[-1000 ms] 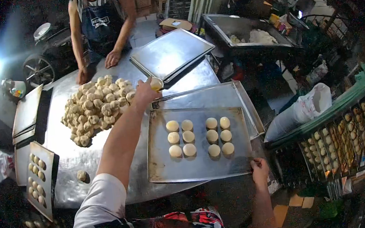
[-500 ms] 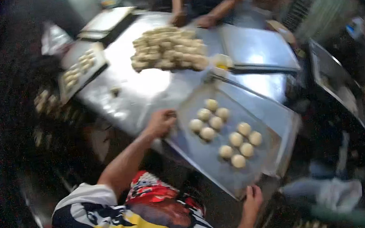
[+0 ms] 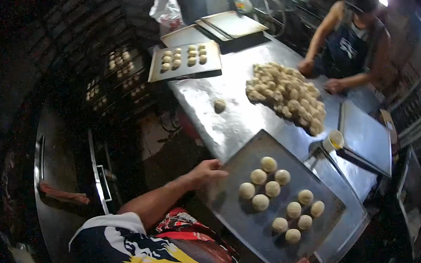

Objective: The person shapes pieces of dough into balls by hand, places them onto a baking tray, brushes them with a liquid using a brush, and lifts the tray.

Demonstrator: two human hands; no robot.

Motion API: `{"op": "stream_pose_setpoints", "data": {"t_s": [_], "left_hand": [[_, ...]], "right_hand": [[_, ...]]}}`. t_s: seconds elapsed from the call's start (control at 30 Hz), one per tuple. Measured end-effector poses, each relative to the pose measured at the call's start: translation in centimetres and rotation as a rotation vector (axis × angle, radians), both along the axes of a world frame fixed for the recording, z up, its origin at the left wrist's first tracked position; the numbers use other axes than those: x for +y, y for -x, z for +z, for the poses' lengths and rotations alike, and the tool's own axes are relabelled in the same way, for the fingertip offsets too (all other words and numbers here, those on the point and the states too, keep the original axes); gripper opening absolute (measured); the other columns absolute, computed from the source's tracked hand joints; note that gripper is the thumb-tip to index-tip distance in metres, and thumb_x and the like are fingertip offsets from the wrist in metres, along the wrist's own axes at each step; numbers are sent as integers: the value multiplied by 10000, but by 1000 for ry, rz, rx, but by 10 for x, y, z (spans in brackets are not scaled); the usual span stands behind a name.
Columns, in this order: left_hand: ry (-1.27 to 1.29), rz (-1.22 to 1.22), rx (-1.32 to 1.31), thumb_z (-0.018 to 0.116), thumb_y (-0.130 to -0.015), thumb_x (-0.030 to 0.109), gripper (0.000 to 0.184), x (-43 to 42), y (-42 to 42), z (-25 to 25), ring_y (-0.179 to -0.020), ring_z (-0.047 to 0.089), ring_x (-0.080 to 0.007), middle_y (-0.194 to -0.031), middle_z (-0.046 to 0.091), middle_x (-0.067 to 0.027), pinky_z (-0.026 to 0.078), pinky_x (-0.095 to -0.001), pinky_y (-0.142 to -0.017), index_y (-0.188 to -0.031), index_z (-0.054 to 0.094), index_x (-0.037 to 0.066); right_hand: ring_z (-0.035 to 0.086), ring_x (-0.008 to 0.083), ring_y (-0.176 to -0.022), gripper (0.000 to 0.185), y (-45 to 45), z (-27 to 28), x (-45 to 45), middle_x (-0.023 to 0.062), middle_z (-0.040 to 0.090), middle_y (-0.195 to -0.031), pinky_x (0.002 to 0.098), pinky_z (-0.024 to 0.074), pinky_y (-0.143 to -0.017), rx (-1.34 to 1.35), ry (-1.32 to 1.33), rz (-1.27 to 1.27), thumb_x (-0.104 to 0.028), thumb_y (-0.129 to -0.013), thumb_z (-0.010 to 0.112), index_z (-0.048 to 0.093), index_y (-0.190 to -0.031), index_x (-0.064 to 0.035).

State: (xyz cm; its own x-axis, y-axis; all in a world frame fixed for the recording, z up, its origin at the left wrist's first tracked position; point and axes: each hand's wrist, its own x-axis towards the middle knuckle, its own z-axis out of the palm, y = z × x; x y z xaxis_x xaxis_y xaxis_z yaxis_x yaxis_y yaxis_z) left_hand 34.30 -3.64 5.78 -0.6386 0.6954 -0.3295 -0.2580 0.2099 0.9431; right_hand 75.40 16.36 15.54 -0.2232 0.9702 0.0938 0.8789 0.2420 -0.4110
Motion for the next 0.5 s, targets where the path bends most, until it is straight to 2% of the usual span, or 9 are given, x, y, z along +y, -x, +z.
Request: {"op": "stream_pose_setpoints", "data": {"t_s": [0.07, 0.13, 0.2, 0.23, 0.27, 0.3, 0.37, 0.4, 0.5], "left_hand": [[-52, 48, -199, 791, -864, 337, 452, -84, 22, 33, -986, 656, -198, -1075, 697, -77, 535, -390, -923, -1152, 684, 6], [-292, 182, -422, 812, -859, 206, 406, -152, 25, 87, -951, 695, -190, -1028, 694, -77, 589, -368, -872, -1175, 669, -5], [-137, 238, -426, 799, -839, 189, 512, -238, 50, 76, -991, 714, -215, -1109, 703, -113, 598, -381, -928, -1269, 642, -40], [-7, 448, -328, 802, -816, 206, 427, -260, 40, 114, -953, 719, -213, -1064, 739, -116, 600, -378, -902, -1151, 715, -45], [23, 420, -238, 800, -810, 208, 381, -291, 50, 98, -949, 724, -218, -1036, 751, -120, 599, -379, -902, -1092, 737, -42], [60, 398, -135, 797, -805, 209, 339, -333, 60, 73, -944, 729, -223, -1007, 763, -124, 598, -381, -901, -1034, 758, -38], [32, 457, -113, 803, -777, 216, 370, -404, 66, 34, -939, 732, -243, -1038, 765, -142, 595, -398, -893, -1041, 765, -40], [-36, 543, -174, 811, -754, 221, 446, -434, 67, 21, -938, 729, -257, -1097, 755, -155, 592, -415, -886, -1107, 750, -45], [-191, 861, -291, 799, -767, 222, 346, -474, 58, 1, -964, 742, -254, -1033, 784, -140, 584, -389, -916, -1009, 794, -26]], "right_hand": [[692, 425, -1094, 427, 42, 17, -8, 222, 737, -1244, 488, 528, -948, -91, -36, 181, -368, -1109, 515, 708, -1337, -62], [629, 291, -868, 283, 96, -100, 60, 190, 697, -1012, 423, 510, -807, 381, 125, 447, -193, -1079, 572, 678, -1110, 67], [584, 207, -786, 270, 176, -93, 65, 121, 681, -891, 396, 484, -706, 471, 209, 652, -187, -1071, 596, 691, -1024, 62], [555, 159, -749, 272, 247, -61, 50, 78, 665, -826, 372, 463, -659, 531, 403, 654, -189, -1067, 610, 693, -984, 57], [486, 88, -685, 290, 309, -53, 39, -1, 599, -737, 312, 407, -595, 572, 212, 790, -220, -1064, 628, 708, -937, 29], [471, 66, -634, 287, 369, -59, 39, -13, 585, -707, 265, 386, -582, 608, 451, 761, -242, -1062, 640, 724, -965, 15], [584, 97, -672, 283, 476, 8, -26, 3, 645, -776, 249, 457, -628, 549, 839, 847, -258, -1059, 647, 745, -1096, 5], [682, 173, -890, 282, 539, -18, -28, 64, 714, -979, 301, 542, -788, 652, 757, 980, -161, -1025, 655, 720, -1237, 14], [692, 190, -967, 424, 659, 1, -114, 110, 717, -1146, 336, 557, -851, 597, 886, 1108, -304, -1064, 582, 642, -1380, -27]]}}
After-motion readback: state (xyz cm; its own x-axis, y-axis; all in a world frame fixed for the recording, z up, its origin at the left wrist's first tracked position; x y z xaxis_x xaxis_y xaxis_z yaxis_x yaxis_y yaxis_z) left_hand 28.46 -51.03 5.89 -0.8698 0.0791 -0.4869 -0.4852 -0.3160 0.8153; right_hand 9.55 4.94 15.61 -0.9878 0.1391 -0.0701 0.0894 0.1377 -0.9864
